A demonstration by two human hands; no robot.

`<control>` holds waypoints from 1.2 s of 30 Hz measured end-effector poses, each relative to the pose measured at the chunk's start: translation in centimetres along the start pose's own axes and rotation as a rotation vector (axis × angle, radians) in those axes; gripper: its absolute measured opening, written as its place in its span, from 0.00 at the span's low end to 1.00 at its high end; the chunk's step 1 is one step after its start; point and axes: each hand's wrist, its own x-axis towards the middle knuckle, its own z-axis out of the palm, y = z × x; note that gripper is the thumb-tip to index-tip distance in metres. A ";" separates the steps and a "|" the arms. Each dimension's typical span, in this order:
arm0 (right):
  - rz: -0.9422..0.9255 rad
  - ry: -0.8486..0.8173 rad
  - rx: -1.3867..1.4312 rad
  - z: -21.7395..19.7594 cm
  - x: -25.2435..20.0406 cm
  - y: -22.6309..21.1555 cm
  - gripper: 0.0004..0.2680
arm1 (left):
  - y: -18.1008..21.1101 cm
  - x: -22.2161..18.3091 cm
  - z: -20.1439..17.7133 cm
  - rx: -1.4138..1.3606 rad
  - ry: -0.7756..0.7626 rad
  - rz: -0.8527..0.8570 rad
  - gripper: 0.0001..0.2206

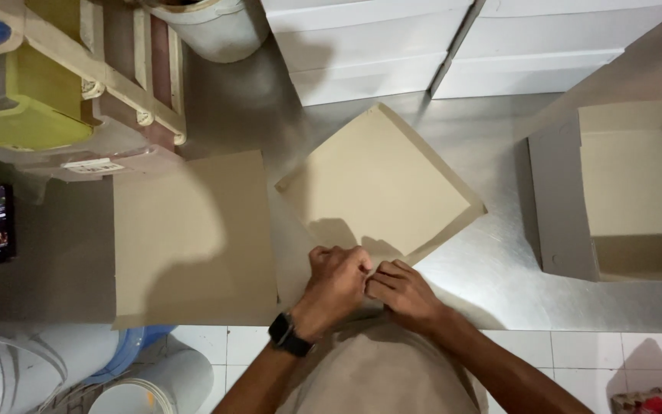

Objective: Folding cardboard sheets into boxes and stacking them

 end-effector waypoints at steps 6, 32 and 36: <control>-0.029 -0.057 -0.014 2.0 0.6 0.0 0.10 | 2.0 -3.4 -3.1 0.008 0.130 -0.216 0.07; 0.759 0.274 0.048 -7.4 -3.2 2.9 0.03 | -1.0 -7.2 1.2 0.259 0.368 -0.112 0.14; 0.976 0.388 0.150 -7.8 -5.1 3.0 0.02 | -0.9 -6.7 1.8 0.353 0.430 -0.074 0.13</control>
